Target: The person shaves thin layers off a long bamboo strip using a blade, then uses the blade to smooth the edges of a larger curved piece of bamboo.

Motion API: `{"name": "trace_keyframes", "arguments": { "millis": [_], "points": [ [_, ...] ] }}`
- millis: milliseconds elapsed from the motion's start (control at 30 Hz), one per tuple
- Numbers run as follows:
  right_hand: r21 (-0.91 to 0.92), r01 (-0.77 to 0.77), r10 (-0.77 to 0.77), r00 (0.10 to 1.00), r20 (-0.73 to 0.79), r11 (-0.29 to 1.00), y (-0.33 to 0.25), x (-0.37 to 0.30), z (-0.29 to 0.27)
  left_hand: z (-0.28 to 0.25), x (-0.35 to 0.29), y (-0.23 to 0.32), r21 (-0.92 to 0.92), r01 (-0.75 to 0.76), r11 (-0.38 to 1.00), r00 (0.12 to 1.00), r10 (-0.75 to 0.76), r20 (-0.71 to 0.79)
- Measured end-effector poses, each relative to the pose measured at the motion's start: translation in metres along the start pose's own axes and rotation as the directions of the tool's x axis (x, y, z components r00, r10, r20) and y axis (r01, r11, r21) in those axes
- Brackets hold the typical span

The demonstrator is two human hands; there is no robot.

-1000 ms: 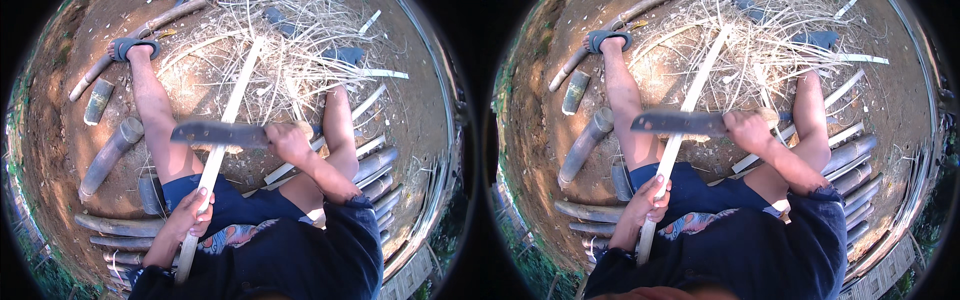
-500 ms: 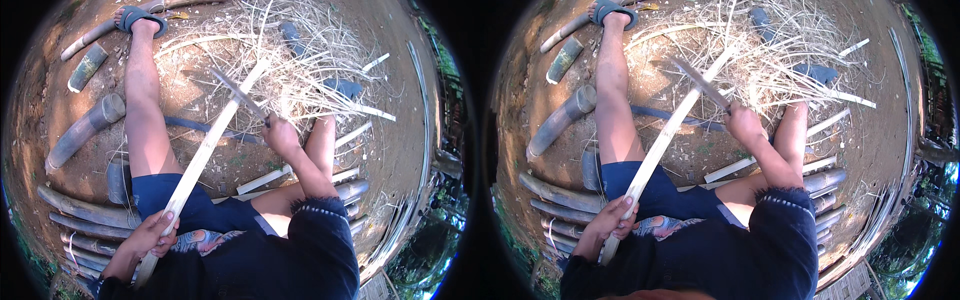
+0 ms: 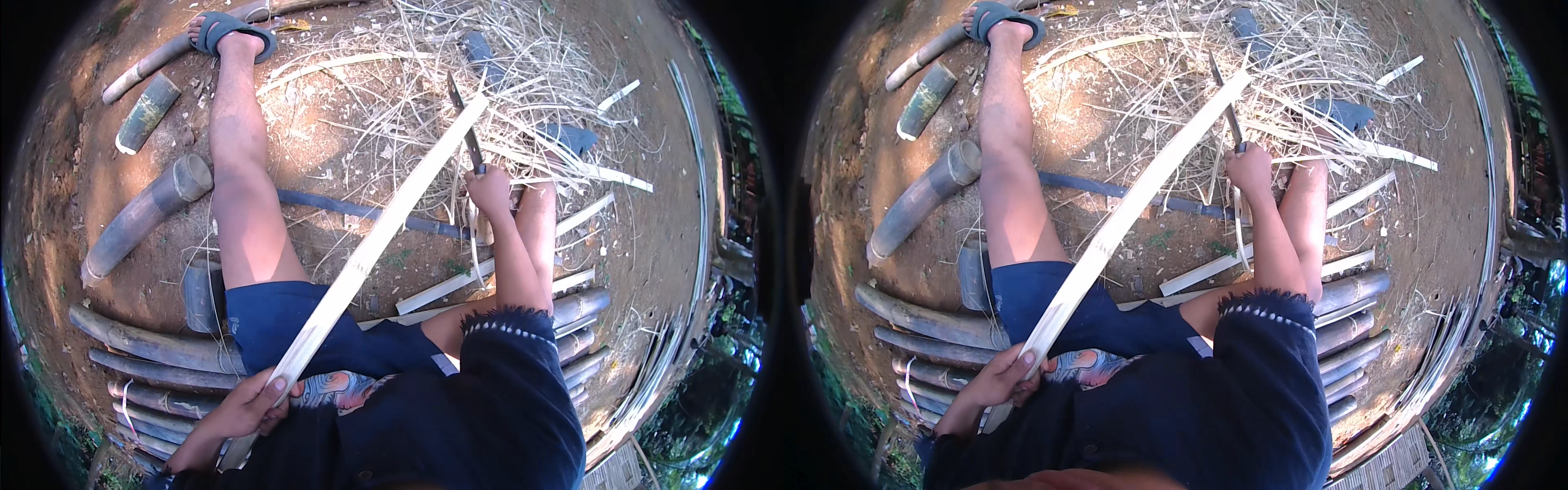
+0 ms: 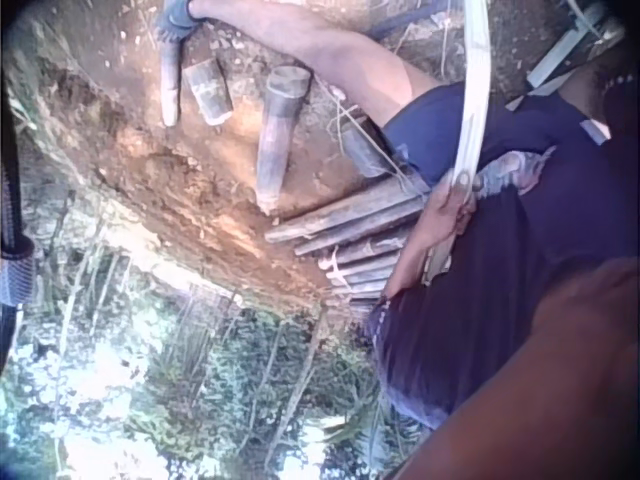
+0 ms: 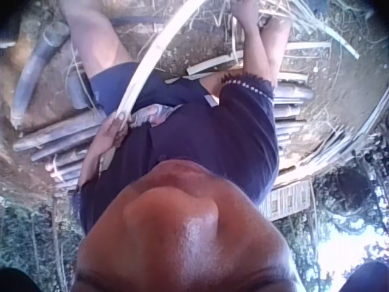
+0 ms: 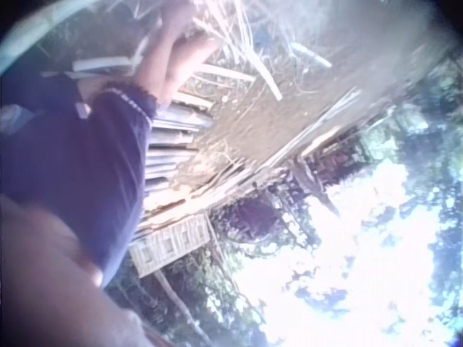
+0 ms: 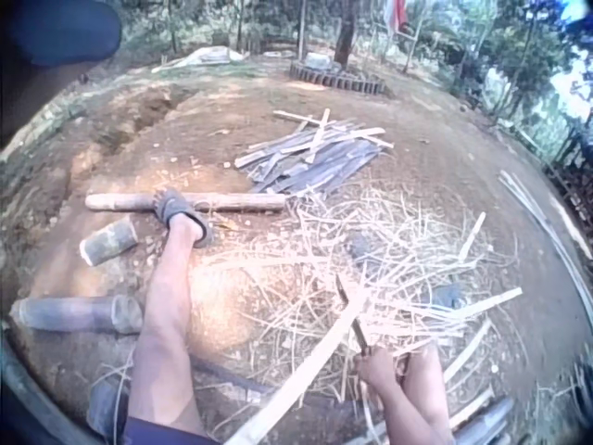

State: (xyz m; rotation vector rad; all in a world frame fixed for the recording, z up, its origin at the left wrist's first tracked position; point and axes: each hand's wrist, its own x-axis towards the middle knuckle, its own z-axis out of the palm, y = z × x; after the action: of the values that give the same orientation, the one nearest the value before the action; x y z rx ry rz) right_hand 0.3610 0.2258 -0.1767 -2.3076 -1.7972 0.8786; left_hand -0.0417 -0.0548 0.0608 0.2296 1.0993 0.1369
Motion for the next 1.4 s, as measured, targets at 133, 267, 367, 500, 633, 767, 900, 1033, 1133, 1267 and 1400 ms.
{"name": "trace_keyframes", "arguments": {
  "millis": [133,267,367,500,633,767,900,1033,1133,1267,1400],
  "points": [
    [0.622,-0.341,0.232,0.939,0.253,0.705,0.034,-0.028,0.017,0.003,0.024,0.030,-0.008,-0.123,0.992,0.992,0.123,0.008],
    [0.257,-0.090,0.163,0.947,-0.277,0.962,0.028,-0.094,0.008,0.013,0.067,0.062,0.117,-0.221,0.968,0.967,0.233,-0.102],
    [0.218,0.276,-0.207,0.933,-0.294,0.936,-0.019,-0.160,-0.024,0.017,0.100,0.072,0.133,-0.307,0.942,0.933,0.325,-0.152],
    [-0.107,0.714,-0.720,0.693,-0.036,0.692,-0.052,-0.210,-0.043,0.034,0.122,0.075,0.199,-0.220,0.955,0.941,0.262,-0.216],
    [-0.144,0.657,-0.655,0.752,0.067,0.740,-0.045,-0.185,-0.038,0.038,0.109,0.057,0.226,-0.243,0.943,0.936,0.289,-0.201],
    [-0.147,0.562,-0.541,0.825,0.163,0.814,-0.039,-0.166,-0.025,0.030,0.116,0.047,0.474,-0.234,0.849,0.878,0.394,-0.273],
    [-0.150,0.653,-0.641,0.757,0.129,0.742,-0.043,-0.173,-0.018,0.033,0.106,0.037,0.548,-0.298,0.781,0.841,0.486,-0.236],
    [-0.187,0.436,-0.432,0.900,0.059,0.881,-0.033,-0.119,-0.019,0.027,0.101,0.037,0.629,-0.265,0.731,0.813,0.520,-0.262],
    [-0.092,0.728,-0.726,0.685,0.060,0.679,-0.055,-0.164,-0.026,0.030,0.099,0.038,0.689,-0.267,0.673,0.783,0.569,-0.252],
    [-0.204,0.467,-0.474,0.880,0.017,0.860,-0.026,-0.122,-0.012,0.026,0.079,0.022,0.660,-0.305,0.687,0.804,0.557,-0.208],
    [-0.098,0.661,-0.658,0.750,0.064,0.744,-0.040,-0.147,-0.023,0.025,0.089,0.025,0.551,-0.348,0.759,0.823,0.529,-0.208]
  ]
}}
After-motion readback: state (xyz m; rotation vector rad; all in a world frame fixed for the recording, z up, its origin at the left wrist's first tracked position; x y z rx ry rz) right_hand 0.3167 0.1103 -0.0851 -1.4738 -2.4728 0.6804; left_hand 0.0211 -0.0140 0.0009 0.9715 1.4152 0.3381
